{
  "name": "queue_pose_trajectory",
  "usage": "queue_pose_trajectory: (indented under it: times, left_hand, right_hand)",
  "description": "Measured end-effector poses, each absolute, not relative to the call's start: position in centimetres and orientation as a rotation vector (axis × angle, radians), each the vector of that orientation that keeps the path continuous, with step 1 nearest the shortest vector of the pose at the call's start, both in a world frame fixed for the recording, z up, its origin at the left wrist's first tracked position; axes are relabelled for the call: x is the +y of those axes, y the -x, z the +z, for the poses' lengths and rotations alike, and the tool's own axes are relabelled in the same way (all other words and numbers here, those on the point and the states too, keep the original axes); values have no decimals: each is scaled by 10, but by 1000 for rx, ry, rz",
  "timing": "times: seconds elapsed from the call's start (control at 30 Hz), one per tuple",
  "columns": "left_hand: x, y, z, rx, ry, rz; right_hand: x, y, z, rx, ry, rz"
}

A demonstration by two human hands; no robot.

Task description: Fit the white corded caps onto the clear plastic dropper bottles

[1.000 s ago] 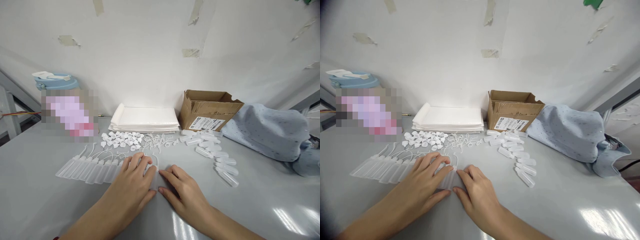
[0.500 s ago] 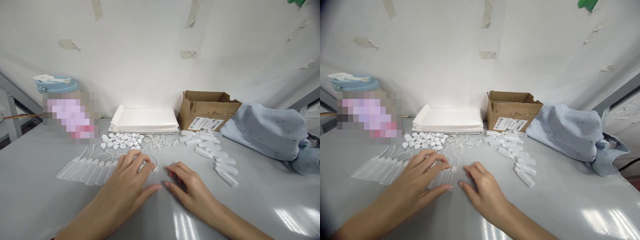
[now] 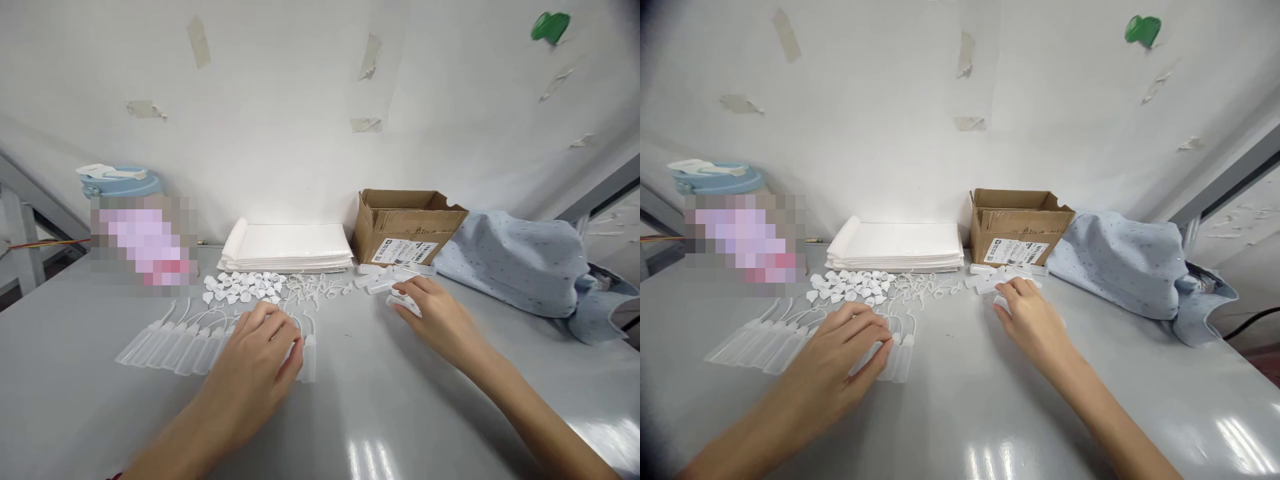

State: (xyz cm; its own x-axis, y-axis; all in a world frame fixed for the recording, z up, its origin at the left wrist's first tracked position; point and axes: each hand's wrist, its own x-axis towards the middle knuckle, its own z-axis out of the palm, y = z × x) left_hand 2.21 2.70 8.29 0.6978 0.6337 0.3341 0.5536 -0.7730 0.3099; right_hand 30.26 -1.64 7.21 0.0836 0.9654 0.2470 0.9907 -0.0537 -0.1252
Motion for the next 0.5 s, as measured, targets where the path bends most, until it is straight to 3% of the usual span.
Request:
queue_pose_trajectory:
  times: [0.5]
  left_hand:
    - [82,-68,86,1144,-2669,463]
  right_hand:
    - [-18,-300,78,-2092,2240,-68]
